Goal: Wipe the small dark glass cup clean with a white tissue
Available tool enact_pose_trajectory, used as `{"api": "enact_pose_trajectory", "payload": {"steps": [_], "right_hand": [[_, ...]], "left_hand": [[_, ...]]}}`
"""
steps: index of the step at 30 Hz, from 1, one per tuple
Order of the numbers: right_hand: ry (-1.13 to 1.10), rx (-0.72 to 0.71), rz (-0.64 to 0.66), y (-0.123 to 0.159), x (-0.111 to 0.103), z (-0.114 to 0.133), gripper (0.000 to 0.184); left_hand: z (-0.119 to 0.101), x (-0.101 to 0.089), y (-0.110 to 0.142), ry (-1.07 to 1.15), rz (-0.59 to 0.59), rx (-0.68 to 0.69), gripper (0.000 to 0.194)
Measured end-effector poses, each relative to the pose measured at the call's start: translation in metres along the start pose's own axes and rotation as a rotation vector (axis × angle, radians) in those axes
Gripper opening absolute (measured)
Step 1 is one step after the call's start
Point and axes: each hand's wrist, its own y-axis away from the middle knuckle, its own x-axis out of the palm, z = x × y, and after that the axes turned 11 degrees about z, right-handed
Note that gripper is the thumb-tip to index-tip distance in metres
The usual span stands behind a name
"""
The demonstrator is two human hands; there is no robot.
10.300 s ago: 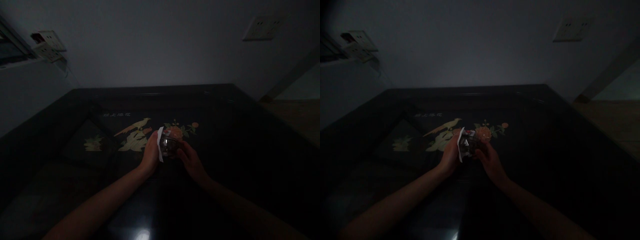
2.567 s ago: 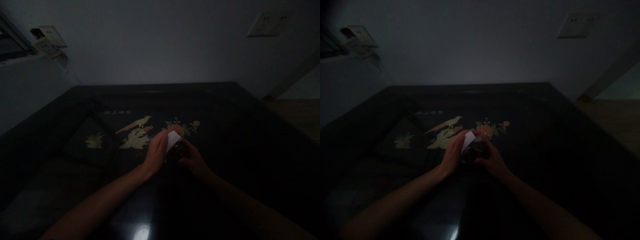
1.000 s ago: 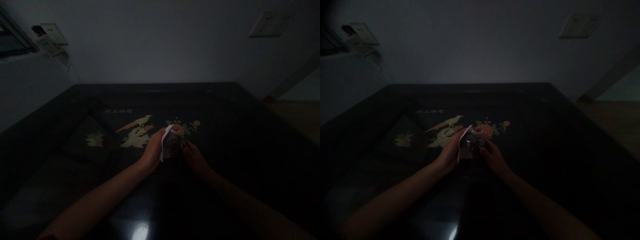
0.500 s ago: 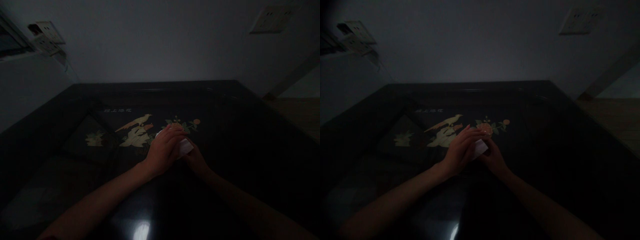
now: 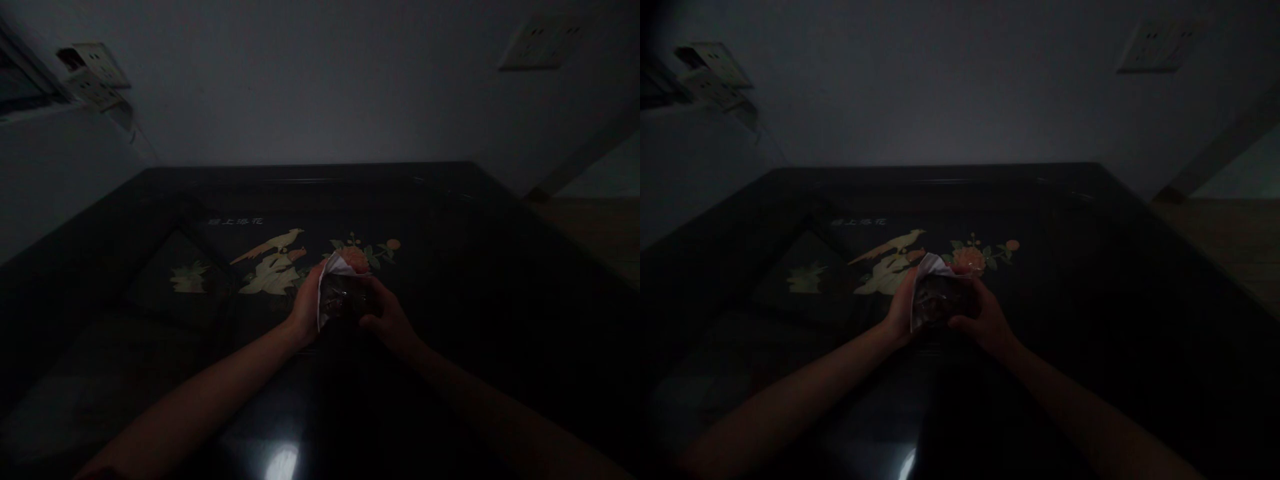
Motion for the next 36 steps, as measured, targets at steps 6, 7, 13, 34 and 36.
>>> {"api": "enact_pose_trajectory", "payload": {"steps": [6, 7, 13, 34, 36], "right_hand": [[-0.009, 0.016, -0.012, -0.001, -0.004, -0.002, 0.058], [-0.018, 0.028, -0.033, -0.001, -0.005, -0.003, 0.057], [-0.217, -0.015, -0.123, -0.003, -0.004, -0.008, 0.045], [-0.363, -0.054, -0.190, -0.008, -0.006, -0.002, 0.045], [-0.372, -0.058, -0.191, -0.007, -0.006, -0.002, 0.047]], "left_hand": [[0.004, -0.007, -0.010, 0.149, 0.075, -0.049, 0.045], [0.004, -0.009, -0.013, 0.175, 0.078, -0.071, 0.048], [-0.008, -0.017, -0.020, 0.251, 0.058, -0.053, 0.045], [-0.022, -0.012, -0.008, -0.743, -0.040, 0.401, 0.008], [-0.022, -0.006, -0.004, -0.730, -0.026, 0.393, 0.012]]}}
